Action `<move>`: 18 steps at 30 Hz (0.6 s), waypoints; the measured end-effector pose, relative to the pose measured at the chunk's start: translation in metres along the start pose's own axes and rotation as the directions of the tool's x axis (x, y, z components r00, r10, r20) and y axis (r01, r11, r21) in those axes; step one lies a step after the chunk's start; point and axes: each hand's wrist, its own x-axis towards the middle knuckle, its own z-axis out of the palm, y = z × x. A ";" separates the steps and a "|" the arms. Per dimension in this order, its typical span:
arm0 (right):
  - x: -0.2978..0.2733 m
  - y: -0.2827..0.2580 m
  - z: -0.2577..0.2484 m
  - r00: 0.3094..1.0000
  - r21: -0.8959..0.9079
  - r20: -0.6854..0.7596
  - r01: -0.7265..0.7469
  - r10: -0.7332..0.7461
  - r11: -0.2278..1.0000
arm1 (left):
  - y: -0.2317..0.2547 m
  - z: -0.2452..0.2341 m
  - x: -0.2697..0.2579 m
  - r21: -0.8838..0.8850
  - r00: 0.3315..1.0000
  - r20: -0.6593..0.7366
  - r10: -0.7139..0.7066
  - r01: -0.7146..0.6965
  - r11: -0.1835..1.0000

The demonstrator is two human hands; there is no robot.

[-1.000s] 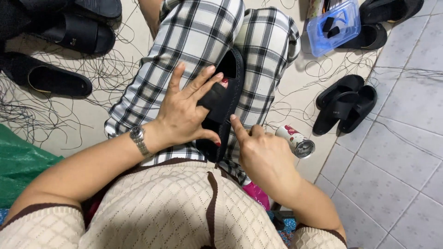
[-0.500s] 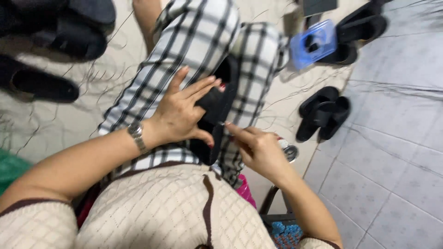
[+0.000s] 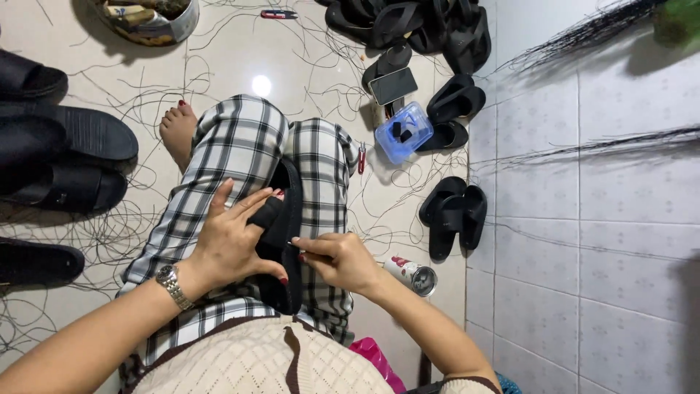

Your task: Hand-sewing the upper component of a black sandal using a needle and thread while sitting on the floor.

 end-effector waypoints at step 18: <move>-0.028 0.090 0.014 0.975 0.788 -0.084 -0.061 0.206 0.612 | 0.074 -0.076 0.001 -0.360 0.296 0.706 -0.643 0.932 0.035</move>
